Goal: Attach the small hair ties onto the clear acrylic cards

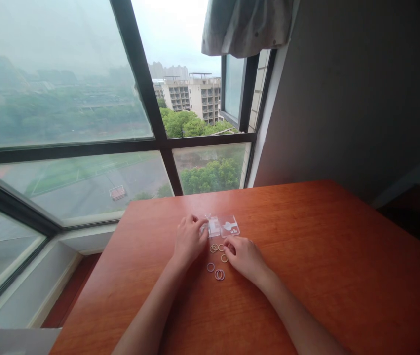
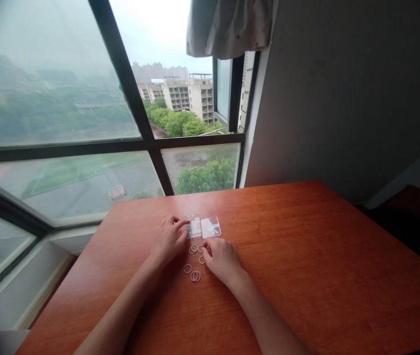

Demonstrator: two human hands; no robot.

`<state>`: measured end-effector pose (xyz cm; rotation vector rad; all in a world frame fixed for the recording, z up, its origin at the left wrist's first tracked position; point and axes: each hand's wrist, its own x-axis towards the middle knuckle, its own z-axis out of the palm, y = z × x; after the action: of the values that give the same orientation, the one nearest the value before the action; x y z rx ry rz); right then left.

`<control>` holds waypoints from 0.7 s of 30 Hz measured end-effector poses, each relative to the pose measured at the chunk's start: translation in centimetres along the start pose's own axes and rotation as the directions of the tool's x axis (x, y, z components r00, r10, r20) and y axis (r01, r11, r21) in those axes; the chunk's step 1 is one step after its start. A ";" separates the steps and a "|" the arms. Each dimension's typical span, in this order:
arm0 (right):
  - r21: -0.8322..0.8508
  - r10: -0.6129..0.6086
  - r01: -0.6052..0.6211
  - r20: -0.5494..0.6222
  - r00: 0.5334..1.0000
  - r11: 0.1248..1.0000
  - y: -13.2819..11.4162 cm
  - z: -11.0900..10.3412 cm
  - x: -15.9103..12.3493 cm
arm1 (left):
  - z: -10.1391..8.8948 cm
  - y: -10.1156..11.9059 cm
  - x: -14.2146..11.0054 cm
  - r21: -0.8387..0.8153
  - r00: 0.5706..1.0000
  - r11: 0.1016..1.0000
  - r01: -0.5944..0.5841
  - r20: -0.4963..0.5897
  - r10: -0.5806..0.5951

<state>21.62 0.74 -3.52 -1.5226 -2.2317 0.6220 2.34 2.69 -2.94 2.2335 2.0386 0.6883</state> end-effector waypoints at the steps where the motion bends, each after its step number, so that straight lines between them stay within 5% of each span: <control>1: -0.002 0.004 -0.004 0.003 1.000 1.000 0.0 0.0 0.0 | 0.0 0.0 0.0 -0.011 1.000 1.000 -0.006 -0.004 0.006; 14: 0.005 -0.013 0.013 0.006 1.000 1.000 0.1 -0.1 -0.1 | 0.1 0.1 -0.1 -0.070 0.991 0.989 -0.131 -0.028 0.130; 21: 0.039 -0.009 0.008 0.014 1.000 0.999 0.1 -0.8 0.0 | -0.2 -0.1 -0.1 -0.124 0.991 0.987 -0.100 -0.105 0.087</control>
<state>22.16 0.87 -2.95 -1.4936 -2.2224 0.6711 2.14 2.54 -2.81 2.2767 1.8789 0.9296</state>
